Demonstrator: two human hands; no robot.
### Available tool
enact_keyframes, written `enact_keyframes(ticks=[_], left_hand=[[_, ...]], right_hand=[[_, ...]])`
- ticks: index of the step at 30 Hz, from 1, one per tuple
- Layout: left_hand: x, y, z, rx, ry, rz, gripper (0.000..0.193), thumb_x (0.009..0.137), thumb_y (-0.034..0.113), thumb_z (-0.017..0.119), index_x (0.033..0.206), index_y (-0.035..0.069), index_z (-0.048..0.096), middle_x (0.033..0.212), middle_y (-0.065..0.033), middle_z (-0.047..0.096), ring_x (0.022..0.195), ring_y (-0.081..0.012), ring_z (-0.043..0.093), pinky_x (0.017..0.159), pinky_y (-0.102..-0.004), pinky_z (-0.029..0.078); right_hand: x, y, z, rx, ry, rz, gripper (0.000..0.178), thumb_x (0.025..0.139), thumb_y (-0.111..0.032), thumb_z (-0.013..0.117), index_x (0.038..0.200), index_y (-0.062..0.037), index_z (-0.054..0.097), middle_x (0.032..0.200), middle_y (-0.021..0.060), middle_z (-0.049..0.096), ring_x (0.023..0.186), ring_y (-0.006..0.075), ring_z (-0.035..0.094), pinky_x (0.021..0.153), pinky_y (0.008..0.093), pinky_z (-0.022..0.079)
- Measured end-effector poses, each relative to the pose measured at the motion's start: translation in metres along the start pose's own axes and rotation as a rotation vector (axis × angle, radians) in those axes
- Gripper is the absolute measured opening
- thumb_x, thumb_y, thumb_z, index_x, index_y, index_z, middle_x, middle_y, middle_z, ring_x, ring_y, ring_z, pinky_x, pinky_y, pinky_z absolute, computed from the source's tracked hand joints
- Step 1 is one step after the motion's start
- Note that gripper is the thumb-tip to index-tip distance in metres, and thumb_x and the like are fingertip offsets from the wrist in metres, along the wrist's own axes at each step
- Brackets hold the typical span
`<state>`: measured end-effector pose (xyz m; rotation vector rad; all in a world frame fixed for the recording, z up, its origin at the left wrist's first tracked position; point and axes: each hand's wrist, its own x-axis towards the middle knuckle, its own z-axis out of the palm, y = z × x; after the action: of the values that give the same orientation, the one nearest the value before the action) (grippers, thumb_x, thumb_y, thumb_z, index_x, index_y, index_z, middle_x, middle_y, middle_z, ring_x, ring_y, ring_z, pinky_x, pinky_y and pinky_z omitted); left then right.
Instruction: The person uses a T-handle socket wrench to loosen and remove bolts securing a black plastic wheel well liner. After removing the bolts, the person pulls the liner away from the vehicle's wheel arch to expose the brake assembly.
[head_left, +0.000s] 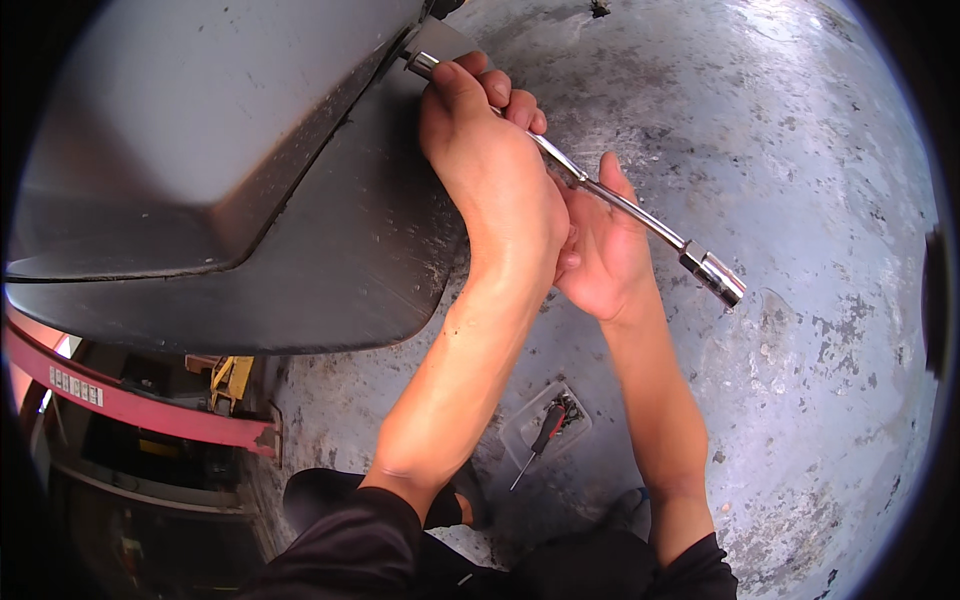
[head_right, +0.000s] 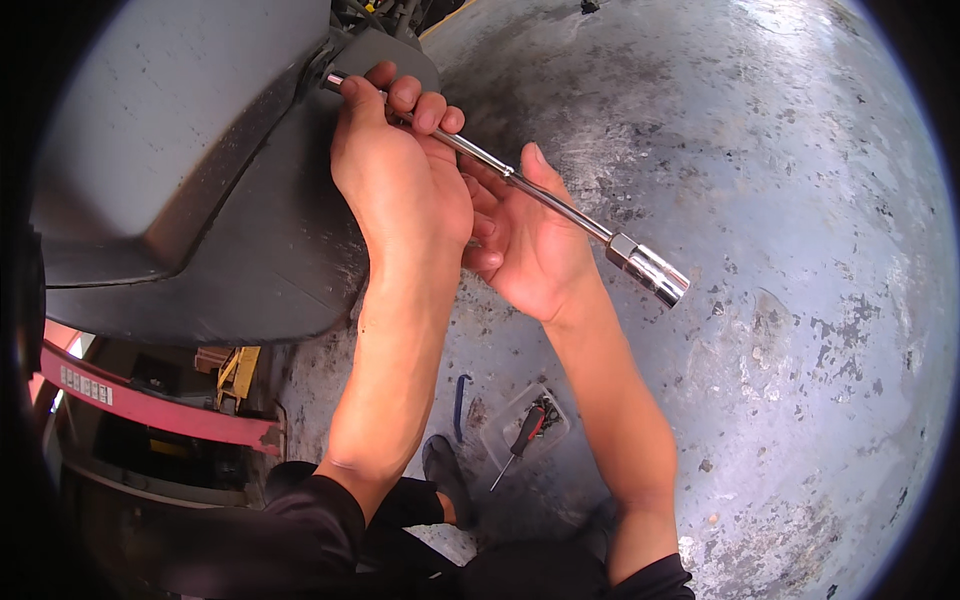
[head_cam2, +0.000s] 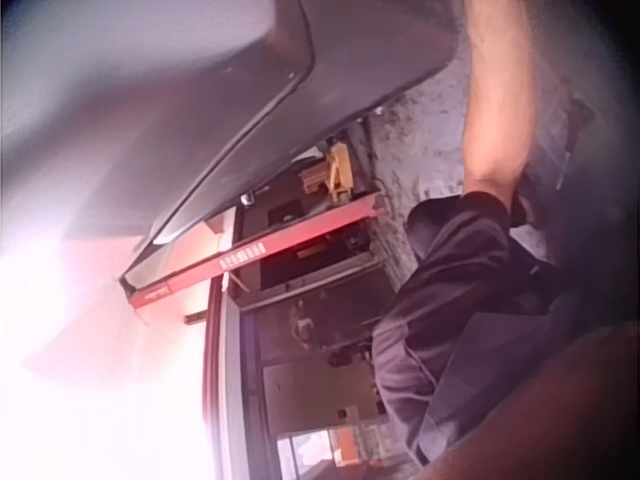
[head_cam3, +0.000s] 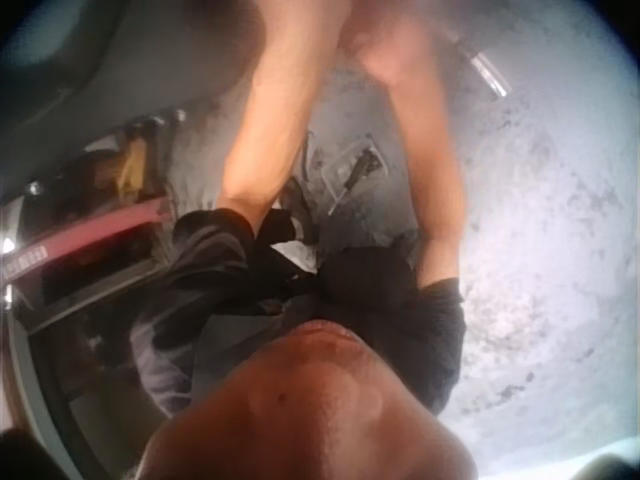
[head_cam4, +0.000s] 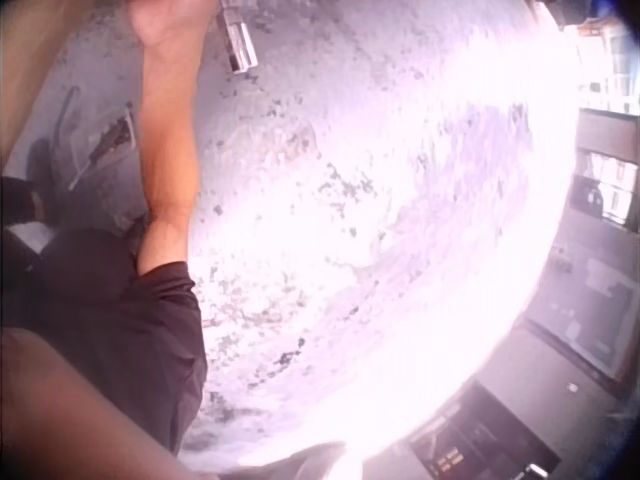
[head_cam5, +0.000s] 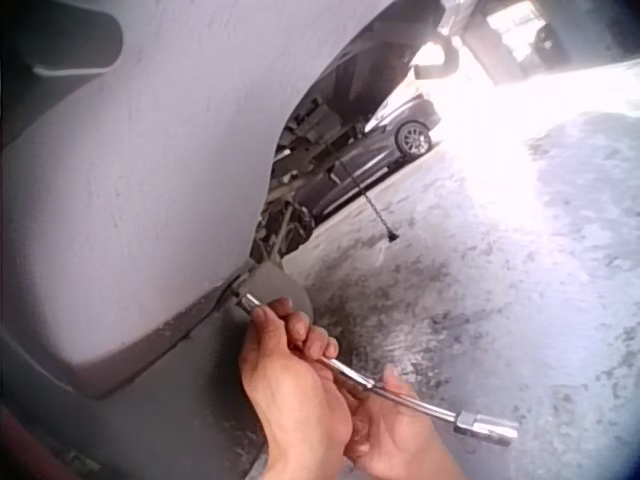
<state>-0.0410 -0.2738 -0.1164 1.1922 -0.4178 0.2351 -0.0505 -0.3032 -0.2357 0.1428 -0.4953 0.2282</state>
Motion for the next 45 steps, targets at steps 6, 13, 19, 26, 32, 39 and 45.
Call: enact_keyframes(ticks=[6, 13, 19, 26, 32, 39, 45], left_hand=[[-0.001, 0.004, -0.005, -0.045, -0.060, -0.004, 0.035, 0.100, 0.031, 0.031, 0.107, 0.001, 0.047, 0.077, 0.0003, 0.044, 0.067, -0.0109, 0.042, 0.065, -0.0262, 0.038], [0.002, 0.001, -0.004, -0.030, -0.047, -0.009, 0.032, 0.100, 0.028, 0.030, 0.101, 0.001, 0.047, 0.075, -0.0012, 0.040, 0.063, -0.0120, 0.034, 0.060, -0.0292, 0.034], [0.002, -0.003, 0.002, -0.091, -0.046, 0.001, 0.031, 0.100, 0.029, 0.031, 0.098, 0.001, 0.046, 0.071, 0.0001, 0.036, 0.059, -0.0106, 0.029, 0.057, -0.0270, 0.030], [0.002, 0.000, 0.002, -0.106, -0.005, -0.027, 0.033, 0.100, 0.032, 0.033, 0.100, 0.002, 0.047, 0.071, 0.0014, 0.033, 0.059, -0.0086, 0.028, 0.056, -0.0246, 0.030], [0.002, 0.002, 0.004, -0.119, 0.050, -0.016, 0.034, 0.100, 0.032, 0.033, 0.099, 0.001, 0.047, 0.070, 0.0019, 0.032, 0.058, -0.0087, 0.027, 0.055, -0.0251, 0.029], [0.004, -0.001, 0.005, -0.111, 0.059, -0.018, 0.036, 0.099, 0.034, 0.034, 0.099, 0.000, 0.047, 0.069, 0.0018, 0.032, 0.057, -0.0084, 0.027, 0.054, -0.0245, 0.028], [0.003, -0.002, 0.001, -0.098, 0.035, 0.022, 0.034, 0.100, 0.031, 0.031, 0.101, 0.000, 0.046, 0.069, 0.0014, 0.034, 0.056, -0.0087, 0.027, 0.053, -0.0248, 0.028]], right_hand=[[0.013, 0.000, -0.006, -0.828, -0.043, -0.783, 0.036, 0.083, -0.015, 0.063, 0.109, -0.0102, 0.039, 0.111, 0.0087, 0.051, 0.087, 0.0167, 0.050, 0.068, 0.0261, 0.040], [0.013, -0.017, -0.016, -2.189, 0.079, -1.503, 0.012, 0.066, -0.002, 0.062, 0.073, -0.0112, 0.060, 0.108, 0.0043, 0.057, 0.089, 0.0242, 0.049, 0.078, 0.0369, 0.038], [-0.046, 0.006, -0.012, -1.112, 0.503, -0.846, 0.023, 0.090, -0.013, 0.056, 0.108, 0.0007, 0.054, 0.094, 0.0051, 0.054, 0.083, 0.0102, 0.050, 0.071, 0.0244, 0.043], [-0.347, 0.095, -0.025, -1.026, 1.616, -0.496, 0.018, 0.092, -0.019, 0.052, 0.082, -0.0035, 0.053, 0.066, -0.0039, 0.045, 0.057, 0.0037, 0.039, 0.050, 0.0200, 0.031], [-0.486, 0.172, -0.026, -0.814, 2.322, -0.940, 0.023, 0.091, -0.032, 0.053, 0.083, -0.0104, 0.052, 0.058, -0.0055, 0.037, 0.046, 0.0041, 0.033, 0.037, 0.0206, 0.021], [-0.404, 0.145, -0.012, -0.673, 2.130, -0.818, 0.022, 0.093, -0.025, 0.051, 0.079, -0.0078, 0.051, 0.062, -0.0041, 0.043, 0.048, 0.0029, 0.034, 0.041, 0.0186, 0.023], [-0.222, 0.020, -0.024, -0.668, 0.905, -0.340, 0.043, 0.092, -0.039, 0.049, 0.108, 0.0009, 0.050, 0.084, 0.0070, 0.055, 0.070, 0.0127, 0.048, 0.059, 0.0253, 0.037]])
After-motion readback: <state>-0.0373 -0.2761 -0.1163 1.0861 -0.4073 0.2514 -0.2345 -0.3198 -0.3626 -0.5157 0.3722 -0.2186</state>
